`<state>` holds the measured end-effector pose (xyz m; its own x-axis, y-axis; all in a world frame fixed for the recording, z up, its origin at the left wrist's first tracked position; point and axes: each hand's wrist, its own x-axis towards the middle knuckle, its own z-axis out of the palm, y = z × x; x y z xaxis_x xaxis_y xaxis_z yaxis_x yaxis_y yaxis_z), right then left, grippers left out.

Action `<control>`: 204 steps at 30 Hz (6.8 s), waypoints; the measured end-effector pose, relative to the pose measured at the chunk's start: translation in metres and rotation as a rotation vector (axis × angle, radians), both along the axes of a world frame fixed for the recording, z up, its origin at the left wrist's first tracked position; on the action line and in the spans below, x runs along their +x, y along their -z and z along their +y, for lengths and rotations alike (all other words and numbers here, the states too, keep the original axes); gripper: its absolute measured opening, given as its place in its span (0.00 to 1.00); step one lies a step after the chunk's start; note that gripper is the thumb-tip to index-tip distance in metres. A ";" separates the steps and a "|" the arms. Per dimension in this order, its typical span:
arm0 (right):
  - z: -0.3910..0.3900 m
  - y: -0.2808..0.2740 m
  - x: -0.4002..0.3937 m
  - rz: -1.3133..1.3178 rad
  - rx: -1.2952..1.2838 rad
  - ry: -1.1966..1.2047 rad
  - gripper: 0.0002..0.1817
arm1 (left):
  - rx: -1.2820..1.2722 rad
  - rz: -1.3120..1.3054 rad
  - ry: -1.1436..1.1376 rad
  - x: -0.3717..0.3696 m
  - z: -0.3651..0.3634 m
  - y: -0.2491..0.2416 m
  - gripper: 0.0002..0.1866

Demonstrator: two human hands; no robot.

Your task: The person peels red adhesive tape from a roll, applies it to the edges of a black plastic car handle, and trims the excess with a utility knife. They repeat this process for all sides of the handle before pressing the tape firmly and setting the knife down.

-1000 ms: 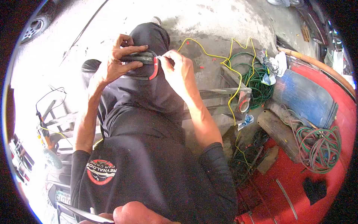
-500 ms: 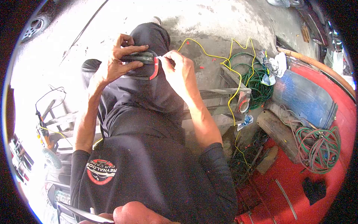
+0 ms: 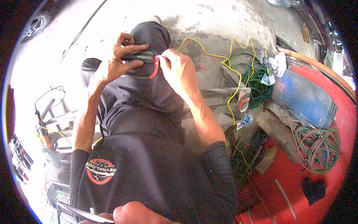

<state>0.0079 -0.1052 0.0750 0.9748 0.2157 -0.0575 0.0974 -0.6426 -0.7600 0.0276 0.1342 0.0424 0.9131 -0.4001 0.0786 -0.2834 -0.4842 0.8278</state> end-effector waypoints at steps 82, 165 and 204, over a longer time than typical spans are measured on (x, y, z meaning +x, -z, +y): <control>0.000 0.015 -0.014 -0.134 0.038 0.069 0.04 | -0.027 -0.031 -0.003 0.001 -0.001 0.003 0.26; 0.026 0.005 -0.066 0.490 0.519 0.492 0.06 | -0.040 0.204 -0.638 -0.089 -0.036 0.011 0.47; 0.031 0.007 -0.053 -0.128 -0.170 0.204 0.03 | -0.049 0.145 -0.566 -0.078 -0.058 0.004 0.44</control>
